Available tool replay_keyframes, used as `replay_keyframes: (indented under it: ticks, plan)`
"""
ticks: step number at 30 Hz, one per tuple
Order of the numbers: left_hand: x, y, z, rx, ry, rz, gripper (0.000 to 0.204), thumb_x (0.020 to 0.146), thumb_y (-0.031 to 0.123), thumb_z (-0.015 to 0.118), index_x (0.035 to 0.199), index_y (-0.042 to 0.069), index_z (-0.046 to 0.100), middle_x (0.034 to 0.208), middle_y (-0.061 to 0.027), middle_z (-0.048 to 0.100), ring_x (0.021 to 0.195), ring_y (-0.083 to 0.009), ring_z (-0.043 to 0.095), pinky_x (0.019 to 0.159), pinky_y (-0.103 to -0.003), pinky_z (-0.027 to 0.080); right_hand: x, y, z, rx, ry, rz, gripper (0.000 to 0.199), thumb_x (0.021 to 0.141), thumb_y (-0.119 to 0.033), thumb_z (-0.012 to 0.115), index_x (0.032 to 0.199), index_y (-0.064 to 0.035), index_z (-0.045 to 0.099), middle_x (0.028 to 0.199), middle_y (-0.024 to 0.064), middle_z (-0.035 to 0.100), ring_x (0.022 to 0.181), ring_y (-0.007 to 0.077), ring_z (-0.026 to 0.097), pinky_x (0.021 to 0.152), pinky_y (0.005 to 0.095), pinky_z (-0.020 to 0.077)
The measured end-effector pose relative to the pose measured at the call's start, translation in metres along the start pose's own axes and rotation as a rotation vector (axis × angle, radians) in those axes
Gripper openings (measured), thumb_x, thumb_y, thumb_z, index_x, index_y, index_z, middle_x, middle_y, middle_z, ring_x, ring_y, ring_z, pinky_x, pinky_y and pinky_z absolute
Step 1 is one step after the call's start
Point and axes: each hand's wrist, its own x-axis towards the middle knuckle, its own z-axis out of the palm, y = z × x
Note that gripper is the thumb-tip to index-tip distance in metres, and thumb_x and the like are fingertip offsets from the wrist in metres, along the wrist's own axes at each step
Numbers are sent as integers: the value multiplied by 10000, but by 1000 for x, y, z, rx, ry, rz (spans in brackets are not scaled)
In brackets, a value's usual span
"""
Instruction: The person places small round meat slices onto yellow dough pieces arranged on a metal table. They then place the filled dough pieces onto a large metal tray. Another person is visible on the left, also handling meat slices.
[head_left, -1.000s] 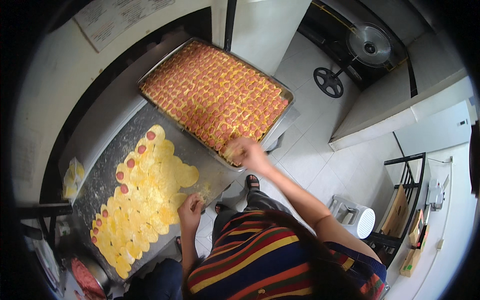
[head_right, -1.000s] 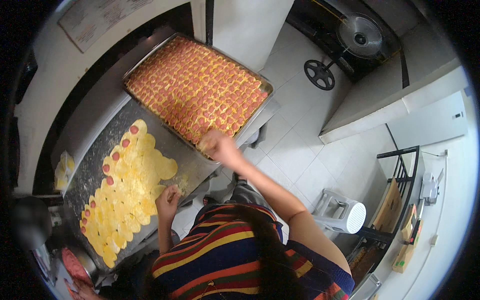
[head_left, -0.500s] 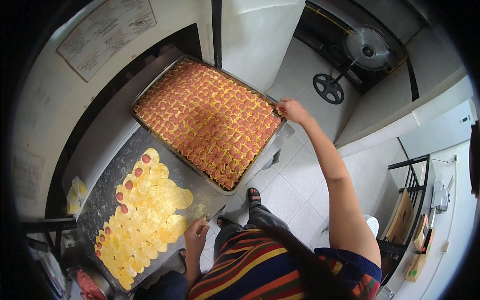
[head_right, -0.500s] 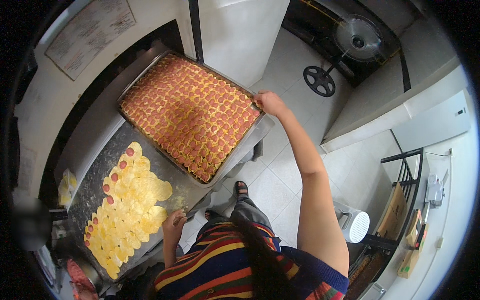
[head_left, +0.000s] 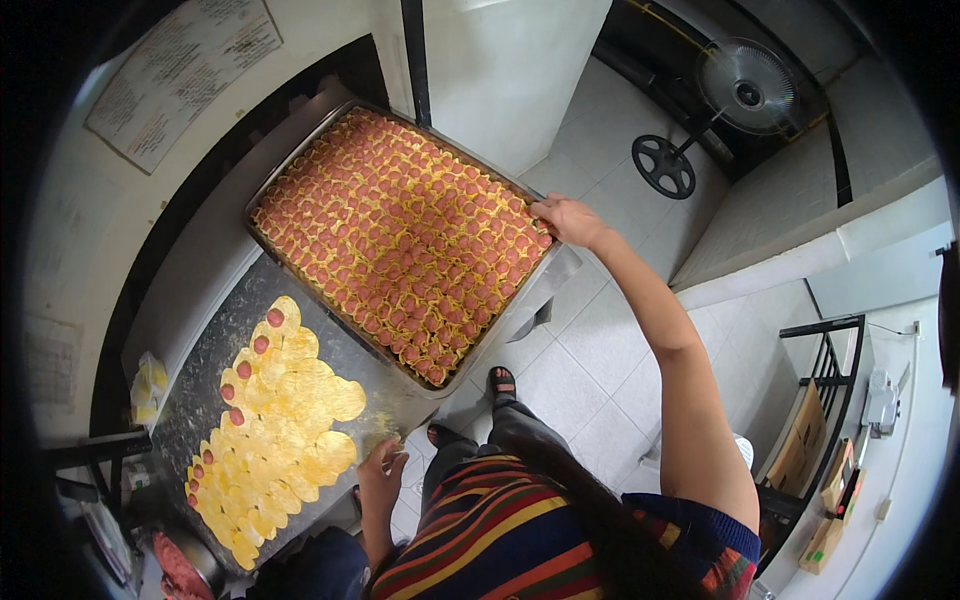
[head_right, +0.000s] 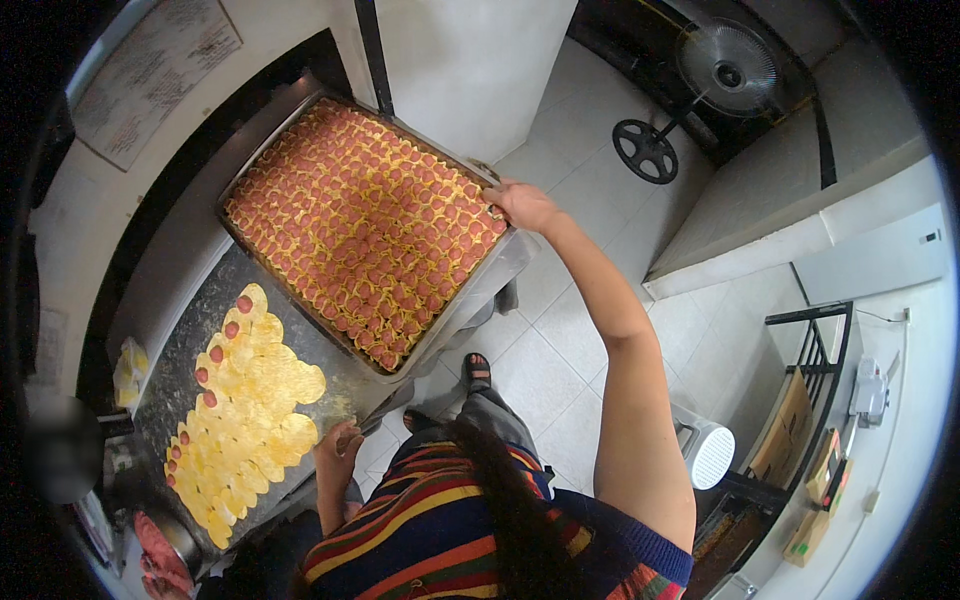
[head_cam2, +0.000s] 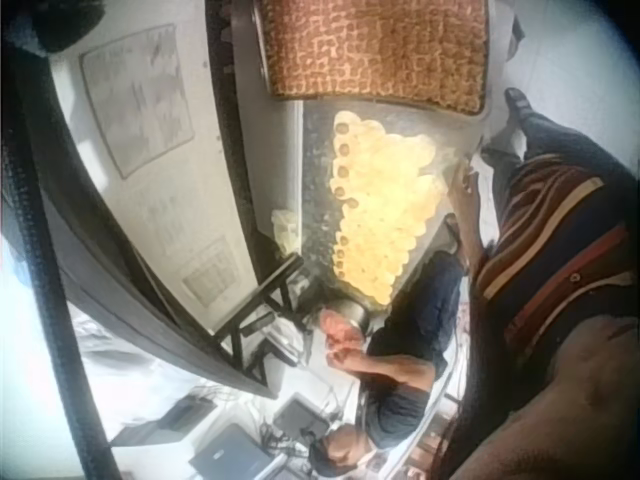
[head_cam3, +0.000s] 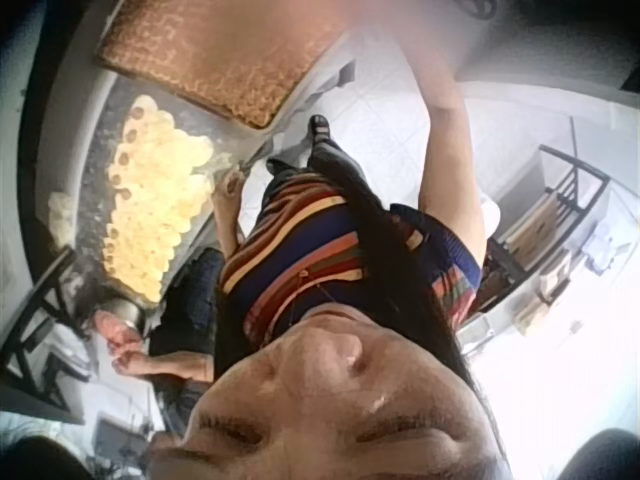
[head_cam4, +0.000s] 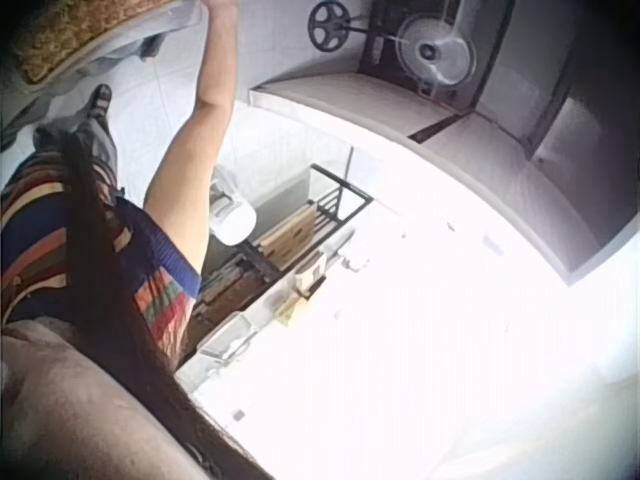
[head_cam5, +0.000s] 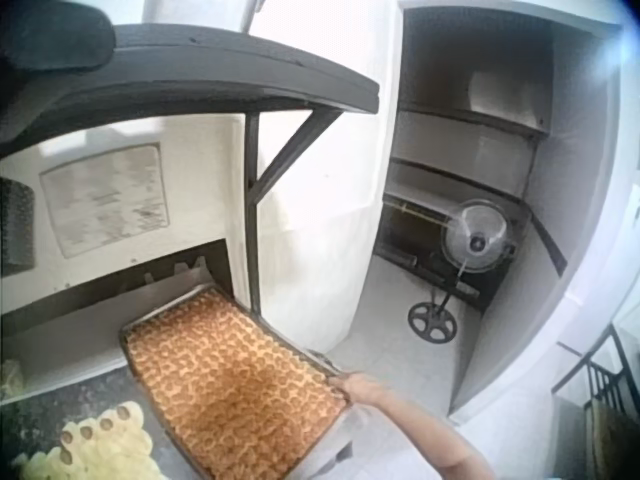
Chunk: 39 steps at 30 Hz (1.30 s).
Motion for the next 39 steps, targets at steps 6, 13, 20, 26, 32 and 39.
replay_keyframes:
  ticks: [6, 13, 20, 26, 32, 39]
  plan:
    - [1, 10, 8, 22, 6, -1, 307, 780, 10, 666, 1077, 7, 584, 935, -133, 662, 787, -218, 674, 688, -295, 548, 3, -8, -10, -118, 89, -3, 359, 702, -64, 668, 1004, -67, 474, 1092, 134, 500, 1066, 297, 488, 855, 400, 418]
    - [2, 17, 14, 40, 13, -28, 294, 780, -2, 662, 1064, 10, 587, 939, -136, 658, 796, -222, 675, 683, -297, 547, 5, 1, -11, -198, 78, 29, 500, 637, -103, 740, 1048, -67, 458, 1158, 128, 481, 1104, 284, 461, 872, 386, 389]
    - [8, 16, 19, 70, -1, 2, 300, 773, -11, 663, 1063, 13, 588, 948, -144, 656, 801, -238, 675, 685, -303, 548, 9, 10, -8, -246, 126, -42, 464, 653, -106, 712, 1051, -72, 476, 1103, 111, 490, 1069, 271, 480, 856, 377, 389]
    - [9, 16, 17, 83, 32, 21, 301, 767, -14, 667, 1057, 15, 590, 946, -150, 654, 803, -239, 676, 674, -306, 550, 20, 13, -7, -338, 103, -119, 497, 629, -132, 728, 1049, -81, 467, 1076, 87, 495, 1051, 247, 491, 833, 356, 392]
    - [7, 18, 15, 89, 35, 15, 304, 761, -22, 669, 1053, 15, 592, 942, -155, 655, 809, -241, 677, 673, -309, 552, 16, 10, -11, -320, 77, -84, 571, 586, -171, 772, 1053, -85, 456, 1076, 84, 494, 1041, 241, 497, 828, 353, 396]
    - [9, 19, 10, 142, 67, 46, 306, 749, -29, 679, 1040, 19, 595, 938, -160, 657, 818, -249, 678, 673, -316, 555, 19, 12, -11, -329, 60, -77, 577, 592, -199, 775, 1050, -83, 444, 1077, 88, 479, 1030, 248, 500, 827, 360, 396]
